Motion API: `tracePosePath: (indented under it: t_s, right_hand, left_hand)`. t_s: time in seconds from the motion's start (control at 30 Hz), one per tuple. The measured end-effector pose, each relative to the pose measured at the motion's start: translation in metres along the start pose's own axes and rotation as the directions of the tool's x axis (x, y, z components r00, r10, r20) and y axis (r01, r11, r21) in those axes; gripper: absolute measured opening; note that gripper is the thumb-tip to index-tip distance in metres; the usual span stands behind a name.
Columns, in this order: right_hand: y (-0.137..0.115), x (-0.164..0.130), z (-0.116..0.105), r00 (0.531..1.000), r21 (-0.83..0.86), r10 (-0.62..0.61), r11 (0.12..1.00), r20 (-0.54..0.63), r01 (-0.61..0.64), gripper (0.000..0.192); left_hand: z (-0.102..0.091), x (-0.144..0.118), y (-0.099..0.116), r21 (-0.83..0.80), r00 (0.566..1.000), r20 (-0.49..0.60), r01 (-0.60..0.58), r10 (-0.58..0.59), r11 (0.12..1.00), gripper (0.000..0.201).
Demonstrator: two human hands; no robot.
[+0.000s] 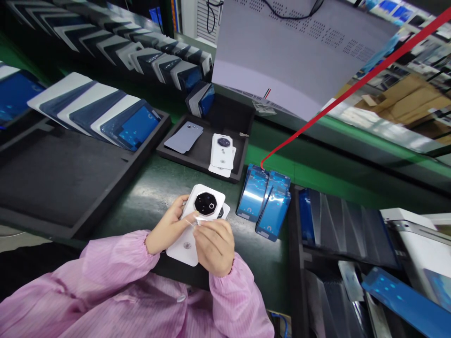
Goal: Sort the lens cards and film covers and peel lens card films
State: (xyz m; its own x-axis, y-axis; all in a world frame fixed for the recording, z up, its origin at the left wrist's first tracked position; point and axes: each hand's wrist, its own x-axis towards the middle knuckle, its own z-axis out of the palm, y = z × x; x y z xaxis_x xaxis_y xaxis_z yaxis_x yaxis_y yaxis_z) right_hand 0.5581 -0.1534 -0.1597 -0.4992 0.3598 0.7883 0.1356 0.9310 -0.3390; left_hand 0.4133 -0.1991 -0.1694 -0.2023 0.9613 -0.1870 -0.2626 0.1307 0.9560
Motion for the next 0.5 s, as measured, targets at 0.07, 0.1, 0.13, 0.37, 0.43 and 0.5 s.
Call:
tracePosePath:
  t_s: [0.07,0.1,0.13,0.37,0.43,0.5]
  right_hand:
    - [0.0008,-0.0013,-0.0008,1.0,-0.034,-0.001,0.999,0.006,0.001,0.031]
    - [0.0013,-0.0025,-0.001,1.0,-0.059,0.009,0.998,0.011,-0.008,0.031]
    - [0.0019,-0.0038,-0.0012,1.0,-0.09,0.026,0.996,0.011,-0.025,0.031]
    - [0.0064,-0.0071,0.0,0.875,-0.218,0.484,0.854,0.001,-0.473,0.063]
    - [0.0079,-0.0063,0.0007,0.816,-0.155,0.578,0.807,0.008,-0.57,0.074]
    - [0.0103,-0.0057,0.0002,0.764,-0.066,0.644,0.764,0.033,-0.642,0.066]
  left_hand:
    - [0.0002,-0.0001,0.0008,0.015,1.0,-0.007,-0.001,0.001,1.0,0.039]
    - [0.0004,-0.0001,0.0013,0.025,1.0,-0.013,0.001,-0.001,1.0,0.039]
    - [0.0008,-0.0001,0.002,0.03,1.0,-0.019,0.008,-0.008,1.0,0.039]
    - [0.0055,-0.001,0.0061,-0.066,0.994,0.002,0.112,-0.112,0.992,0.04]
    - [0.0063,-0.0015,0.0062,-0.079,0.987,0.041,0.161,-0.158,0.984,0.04]
    - [0.0068,-0.0019,0.0061,-0.107,0.97,0.107,0.229,-0.218,0.968,0.042]
